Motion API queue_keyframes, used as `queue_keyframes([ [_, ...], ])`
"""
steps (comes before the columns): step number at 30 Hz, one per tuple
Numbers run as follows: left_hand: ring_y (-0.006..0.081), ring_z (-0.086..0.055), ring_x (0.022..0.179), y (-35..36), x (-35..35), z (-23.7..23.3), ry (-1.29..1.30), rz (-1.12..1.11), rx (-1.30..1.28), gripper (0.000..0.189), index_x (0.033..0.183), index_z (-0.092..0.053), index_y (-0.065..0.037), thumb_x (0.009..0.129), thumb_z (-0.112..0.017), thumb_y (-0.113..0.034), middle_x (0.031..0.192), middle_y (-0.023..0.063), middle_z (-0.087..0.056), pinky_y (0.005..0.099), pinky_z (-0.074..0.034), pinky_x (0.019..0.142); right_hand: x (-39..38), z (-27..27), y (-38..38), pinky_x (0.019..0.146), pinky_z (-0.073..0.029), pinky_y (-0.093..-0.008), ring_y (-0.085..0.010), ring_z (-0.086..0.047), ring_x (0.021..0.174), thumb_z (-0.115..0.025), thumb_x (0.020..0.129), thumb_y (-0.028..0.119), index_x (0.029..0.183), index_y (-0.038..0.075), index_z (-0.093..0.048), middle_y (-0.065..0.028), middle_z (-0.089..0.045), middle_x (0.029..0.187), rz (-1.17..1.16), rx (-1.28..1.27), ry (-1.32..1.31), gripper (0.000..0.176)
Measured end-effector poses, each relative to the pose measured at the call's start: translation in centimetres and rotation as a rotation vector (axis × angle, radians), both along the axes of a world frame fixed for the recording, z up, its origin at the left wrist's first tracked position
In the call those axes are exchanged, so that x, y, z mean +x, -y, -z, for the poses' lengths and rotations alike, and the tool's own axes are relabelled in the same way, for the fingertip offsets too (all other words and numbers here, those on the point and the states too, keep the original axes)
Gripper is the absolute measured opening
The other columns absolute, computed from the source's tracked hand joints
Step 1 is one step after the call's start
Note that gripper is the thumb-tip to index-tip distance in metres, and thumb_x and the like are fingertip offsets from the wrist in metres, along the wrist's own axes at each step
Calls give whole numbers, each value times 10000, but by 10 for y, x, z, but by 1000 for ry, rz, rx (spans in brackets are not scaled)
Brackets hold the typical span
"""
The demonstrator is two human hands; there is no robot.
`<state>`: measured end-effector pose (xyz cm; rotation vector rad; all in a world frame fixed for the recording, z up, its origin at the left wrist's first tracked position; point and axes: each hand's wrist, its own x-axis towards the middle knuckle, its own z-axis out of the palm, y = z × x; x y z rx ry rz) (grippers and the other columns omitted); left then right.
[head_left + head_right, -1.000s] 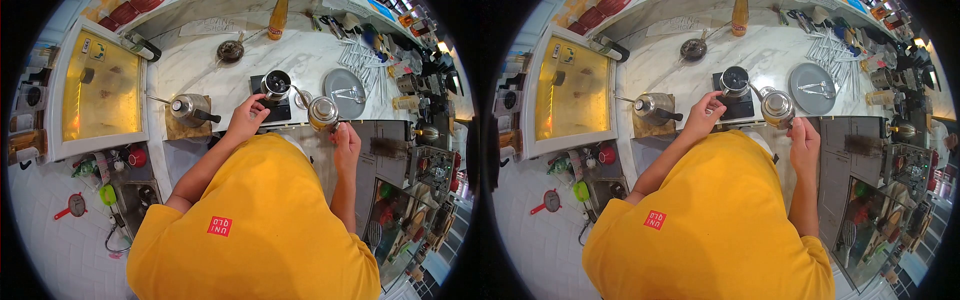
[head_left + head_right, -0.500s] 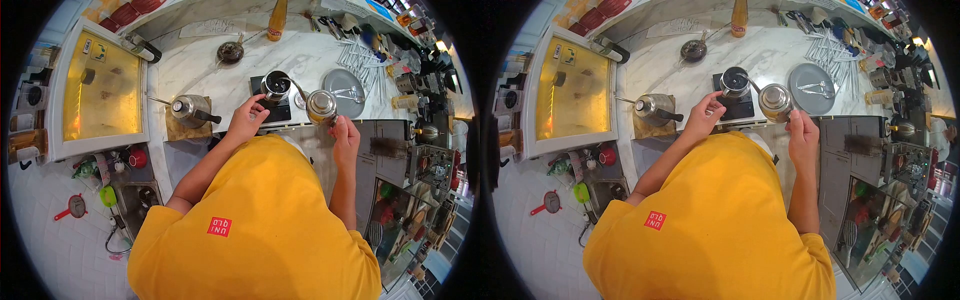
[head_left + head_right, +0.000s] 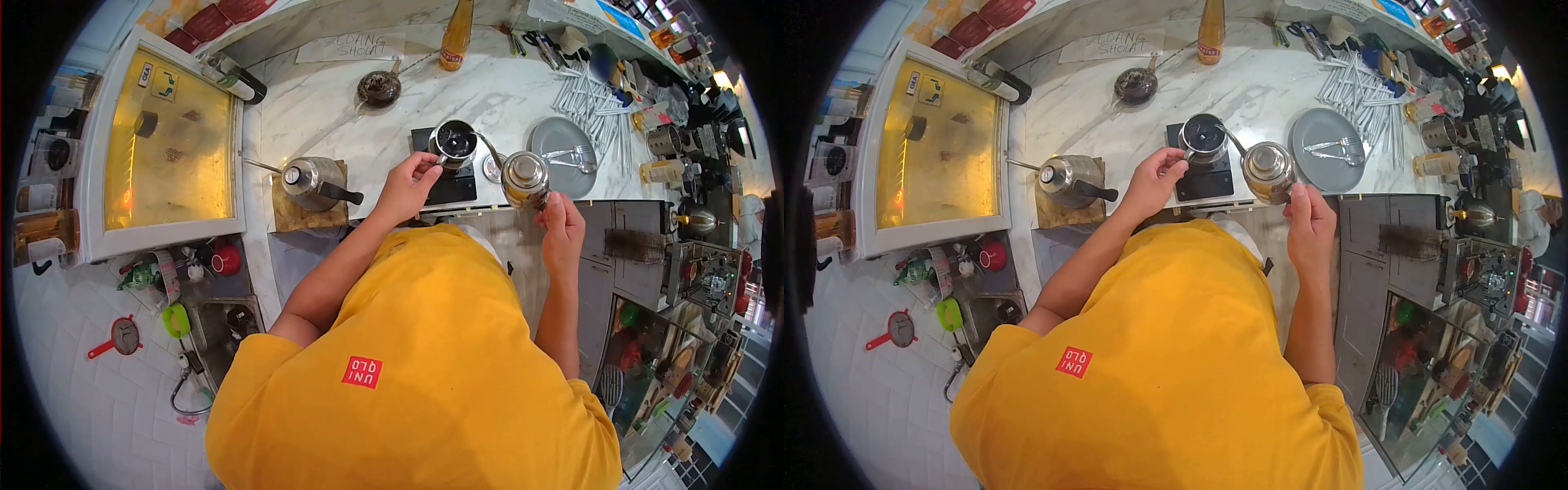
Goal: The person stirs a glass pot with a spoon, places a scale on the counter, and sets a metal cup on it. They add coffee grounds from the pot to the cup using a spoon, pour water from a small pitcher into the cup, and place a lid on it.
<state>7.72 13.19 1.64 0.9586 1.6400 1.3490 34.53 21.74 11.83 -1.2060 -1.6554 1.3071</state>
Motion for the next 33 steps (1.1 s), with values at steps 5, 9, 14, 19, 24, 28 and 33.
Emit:
queue_keyframes([
  [5,137,-641,836,-5,0,16,94,3,-16,201,1101,-664,-15,980,-657,-175,931,64,-713,293,-522,783,-5,-1,8,612,-332,-258,-71,-393,671,-536,1067,303,734,25,-503,33,-449,673,8,32,-6,436],
  [9,136,-646,841,-4,2,15,95,12,-25,181,1069,-662,-9,983,-646,-167,927,64,-719,289,-516,786,7,1,12,649,-403,-253,-68,-447,689,-511,1079,293,766,67,-507,41,-439,729,-44,-1,72,387],
  [14,133,-643,838,-5,2,14,98,6,-24,177,1060,-661,-10,982,-645,-168,914,59,-718,290,-512,784,10,5,9,648,-402,-246,-61,-449,682,-512,1078,300,760,73,-512,41,-442,715,3,-27,89,390],
  [19,137,-635,819,-4,5,15,125,-23,-16,185,1053,-660,-10,977,-655,-179,905,57,-714,295,-512,779,1,1,0,646,-392,-245,-64,-447,673,-513,1077,300,758,69,-512,34,-455,710,-2,13,53,394],
  [24,144,-635,817,-5,7,18,45,-61,-28,197,1037,-669,-15,969,-670,-200,902,70,-708,306,-517,769,-1,-7,-5,643,-385,-251,-74,-437,669,-512,1078,284,759,55,-506,27,-462,704,-74,29,69,393],
  [28,152,-631,801,-4,11,1,-9,-105,-34,201,1031,-681,-18,966,-678,-208,902,74,-704,317,-521,762,5,-8,-7,644,-387,-254,-77,-435,673,-508,1080,280,758,54,-506,28,-460,707,-120,20,59,393],
  [33,105,-598,758,-3,16,1,39,-145,-88,199,1029,-688,-20,961,-693,-207,880,37,-687,270,-500,721,16,2,-14,633,-375,-251,-69,-429,673,-509,1080,293,754,59,-502,41,-447,702,-145,-21,88,401],
])
